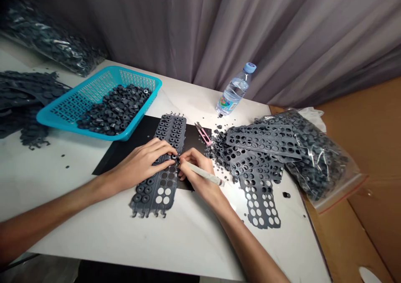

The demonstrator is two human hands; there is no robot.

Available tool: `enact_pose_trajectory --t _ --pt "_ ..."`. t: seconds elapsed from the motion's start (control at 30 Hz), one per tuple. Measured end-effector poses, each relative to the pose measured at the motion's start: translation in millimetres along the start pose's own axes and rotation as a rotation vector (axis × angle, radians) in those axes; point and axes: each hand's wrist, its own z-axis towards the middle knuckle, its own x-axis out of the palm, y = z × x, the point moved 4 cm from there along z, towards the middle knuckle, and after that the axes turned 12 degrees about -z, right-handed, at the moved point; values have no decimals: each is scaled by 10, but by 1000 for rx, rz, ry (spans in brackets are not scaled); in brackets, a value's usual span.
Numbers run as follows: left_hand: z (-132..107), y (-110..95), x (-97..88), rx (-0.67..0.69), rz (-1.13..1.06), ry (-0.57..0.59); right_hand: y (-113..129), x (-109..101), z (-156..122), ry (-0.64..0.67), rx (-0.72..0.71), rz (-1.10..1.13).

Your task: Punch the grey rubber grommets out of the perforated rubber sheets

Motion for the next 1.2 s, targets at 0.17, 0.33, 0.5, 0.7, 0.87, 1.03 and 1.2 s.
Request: enact_pose_trajectory --t 0.17,0.33,0.5,0.7,0.87,1.03,1.2 --pt "4 -38 84 54 184 21 11 21 -18 -15 5 -56" --pt "36 -45 -31 13 -159 -286 32 34 -53 -50 2 -149" --pt "2 62 -276 -241 -814 -504 -33 30 -24 -56 44 19" --pt "-74 74 -68 -525 -1248 -157 -57 -34 6 -153 24 60" --pt "-72 88 -17 -535 -1291 -157 -20 -23 -3 -161 30 -50" --pt "-75 139 -54 -544 -1281 -192 -15 -9 2 -168 31 -90" --pt "-78 117 -43 -569 -1338 -155 -12 -4 0 -158 24 -116"
